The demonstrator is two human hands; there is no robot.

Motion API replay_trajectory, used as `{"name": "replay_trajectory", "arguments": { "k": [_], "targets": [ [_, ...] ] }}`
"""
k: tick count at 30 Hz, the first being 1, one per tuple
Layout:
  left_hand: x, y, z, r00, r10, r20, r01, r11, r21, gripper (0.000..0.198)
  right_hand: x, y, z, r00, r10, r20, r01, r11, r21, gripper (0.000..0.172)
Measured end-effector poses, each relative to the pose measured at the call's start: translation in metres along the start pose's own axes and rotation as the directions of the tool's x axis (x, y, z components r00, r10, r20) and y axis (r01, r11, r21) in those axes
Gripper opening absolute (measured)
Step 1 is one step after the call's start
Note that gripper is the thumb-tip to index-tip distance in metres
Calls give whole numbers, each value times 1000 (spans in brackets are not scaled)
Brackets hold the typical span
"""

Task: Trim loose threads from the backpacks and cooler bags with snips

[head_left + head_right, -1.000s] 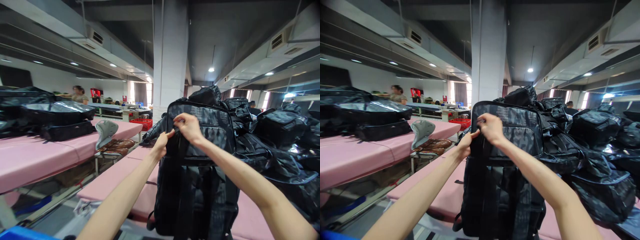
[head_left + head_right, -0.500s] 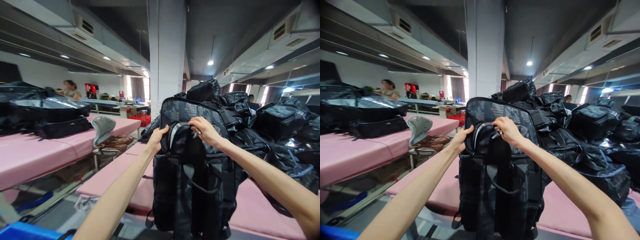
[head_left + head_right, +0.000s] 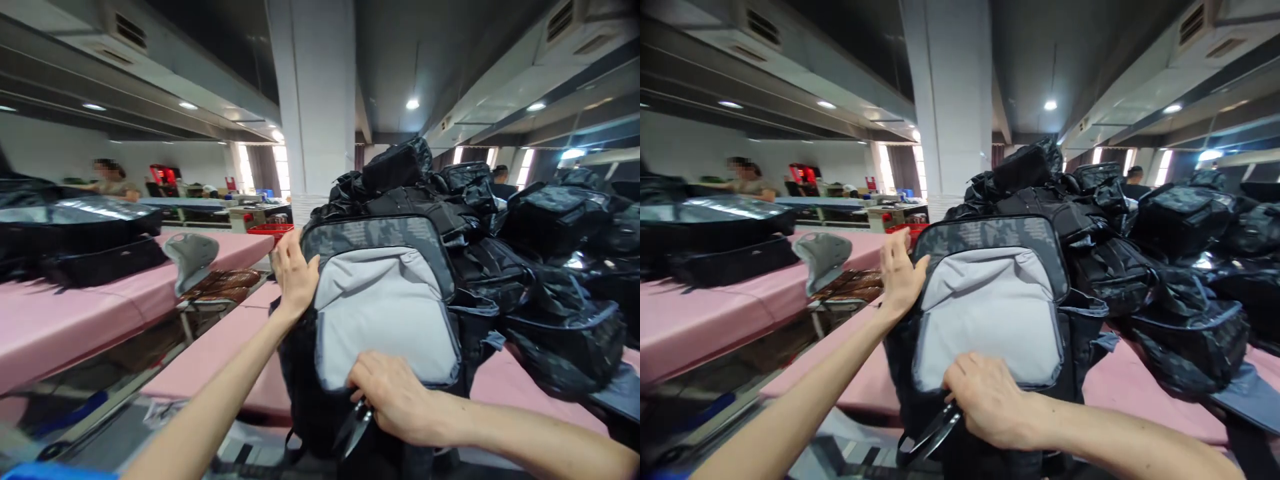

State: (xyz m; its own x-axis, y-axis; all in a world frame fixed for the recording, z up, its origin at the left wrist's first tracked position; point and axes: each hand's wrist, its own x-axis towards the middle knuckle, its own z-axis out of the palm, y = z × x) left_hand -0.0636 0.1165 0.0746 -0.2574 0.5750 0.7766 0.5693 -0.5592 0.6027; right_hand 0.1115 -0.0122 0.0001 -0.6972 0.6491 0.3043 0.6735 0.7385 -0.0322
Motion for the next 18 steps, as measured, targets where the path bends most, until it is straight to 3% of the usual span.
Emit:
{"name": "replay_trajectory", "arguments": {
  "k": [1,2,3,4,6,7,8,9,10,13,16,18],
  "targets": [
    [-4,7,6,973,221,68,-228,967,115,44,1,0,-1,1000,-13,8,13,1000,-13,15],
    [-9,14,15,900,372,228,-410,901,145,41,2,-1,0,1000,-21,15,22,999,-27,14],
    [-13,19,26,776,457,434,-544,834,94,38,2,-2,1,1000,-25,18,25,999,-43,12],
    [-18,23,39,608,470,640,-609,793,-4,38,2,-3,3,999,-27,20,28,998,-59,12],
    [-24,24,66,234,343,910,-571,806,-157,44,2,-5,8,998,-51,23,52,995,-81,10],
    [-26,23,78,83,249,965,-528,832,-169,48,1,-6,8,997,-70,26,72,994,-87,9],
    [-26,22,88,-26,166,986,-499,852,-157,51,1,-5,7,995,-95,32,97,992,-86,10],
    [-26,20,96,-95,104,990,-490,861,-137,53,0,-3,2,991,-127,43,130,989,-71,12],
    [-25,18,101,-130,65,989,-495,861,-122,55,-2,2,-5,984,-170,55,172,984,-40,13],
    [-23,16,103,-153,63,986,-484,865,-130,54,-15,37,-40,979,-205,20,202,973,112,24],
    [-26,15,98,-164,88,983,-412,899,-149,51,-37,96,-77,985,135,-106,-115,977,180,49],
    [-29,14,95,-181,94,979,-368,917,-156,50,-51,131,-92,980,188,63,-196,965,172,55]
  ]
}}
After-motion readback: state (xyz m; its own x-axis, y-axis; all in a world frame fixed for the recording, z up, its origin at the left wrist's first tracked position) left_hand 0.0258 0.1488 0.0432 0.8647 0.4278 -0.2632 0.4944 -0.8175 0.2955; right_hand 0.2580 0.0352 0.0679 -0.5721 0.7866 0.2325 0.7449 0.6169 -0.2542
